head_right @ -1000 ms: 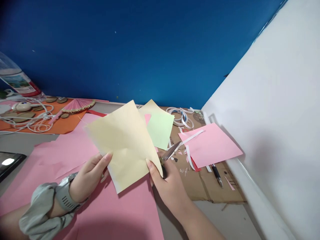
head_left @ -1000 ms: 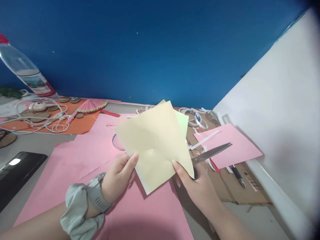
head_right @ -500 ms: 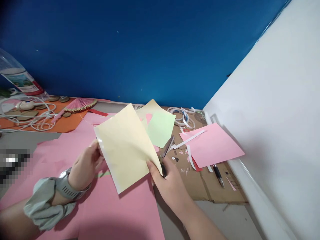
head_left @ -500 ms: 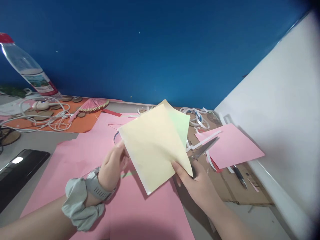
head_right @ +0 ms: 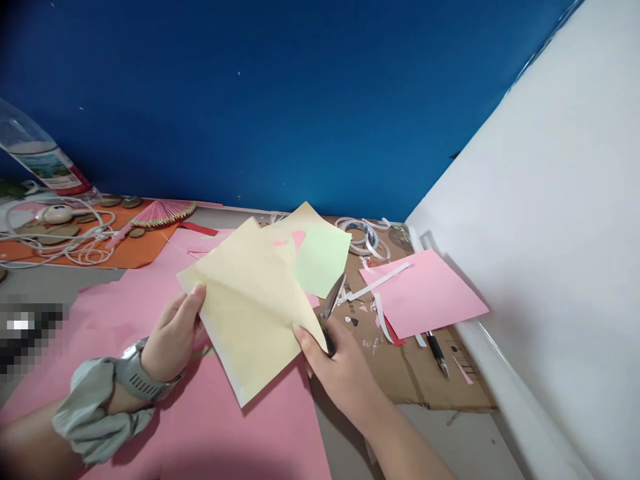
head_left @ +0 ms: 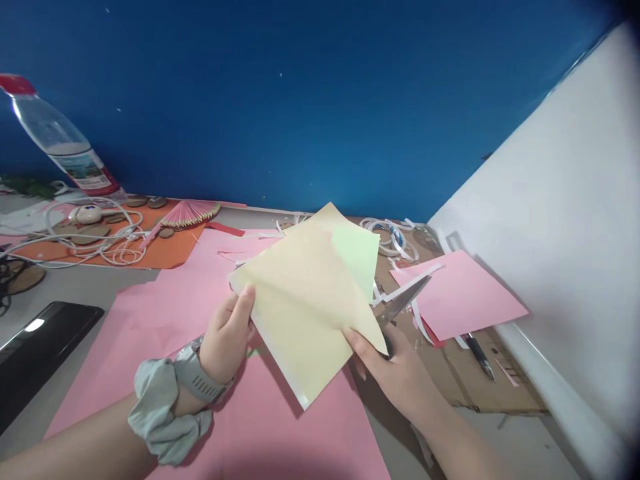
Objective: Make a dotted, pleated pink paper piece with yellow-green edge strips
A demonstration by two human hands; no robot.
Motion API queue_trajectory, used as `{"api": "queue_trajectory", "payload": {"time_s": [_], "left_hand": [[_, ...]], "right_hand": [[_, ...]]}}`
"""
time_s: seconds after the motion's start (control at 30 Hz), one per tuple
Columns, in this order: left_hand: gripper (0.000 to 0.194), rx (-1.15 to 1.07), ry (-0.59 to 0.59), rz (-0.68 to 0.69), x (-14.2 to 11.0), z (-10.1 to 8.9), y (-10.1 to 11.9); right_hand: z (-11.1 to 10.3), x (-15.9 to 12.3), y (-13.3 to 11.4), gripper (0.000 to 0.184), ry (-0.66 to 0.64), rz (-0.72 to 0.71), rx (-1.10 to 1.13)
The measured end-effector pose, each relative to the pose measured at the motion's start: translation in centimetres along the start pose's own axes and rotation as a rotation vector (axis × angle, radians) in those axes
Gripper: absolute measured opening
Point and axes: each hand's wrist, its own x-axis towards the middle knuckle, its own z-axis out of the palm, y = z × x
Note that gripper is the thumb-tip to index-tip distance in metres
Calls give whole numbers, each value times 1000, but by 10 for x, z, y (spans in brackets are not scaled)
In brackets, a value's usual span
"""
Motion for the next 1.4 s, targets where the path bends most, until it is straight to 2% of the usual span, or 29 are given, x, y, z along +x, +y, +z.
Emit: {"api": "queue_trajectory", "payload": {"time_s": [0.1,0.2,0.33,0.43,0.5,0.53,0.6,0.67,0.77,0.87,1.0,1.1,1.17,1.3,1.4], "left_hand": [[36,-37,22,-11,2,1,2],[34,-73,91,27,5,1,4],[34,-86,80,-1,11,-2,3],[54,-137,40,-44,9,-3,2],[66,-111,-95,-33,2,-1,3],[66,-64,-190,-11,-2,0,4],[50,97,-405,21,-9,3,6],[38,222,-557,38,-15,5,8],[33,331,-644,60,-16,7,8],[35,459,-507,96,-13,7,6],[31,416,-261,130,-9,7,3],[29,319,-142,132,-8,8,6],[29,262,-99,119,-8,9,8],[26,227,-43,148,-7,11,11],[20,209,-14,198,-5,11,9]], "right_hand": [[0,0,-4,22,-42,-10,3],[2,-3,-6,23,-9,8,23],[4,-6,-7,24,-9,-6,19],[2,-4,-5,25,-22,4,48],[-1,-1,-4,24,-43,43,100],[-2,1,-4,25,-40,62,126],[-3,2,-5,33,7,73,161],[-3,1,-6,39,64,47,169],[-2,-2,-4,40,77,10,176],[-1,-5,3,38,58,-26,238],[2,-3,9,50,-179,-156,606],[4,0,8,41,-254,-75,732],[4,2,7,34,-324,-25,744],[2,3,9,35,-565,-24,749],[2,5,11,36,-615,-27,712]]}}
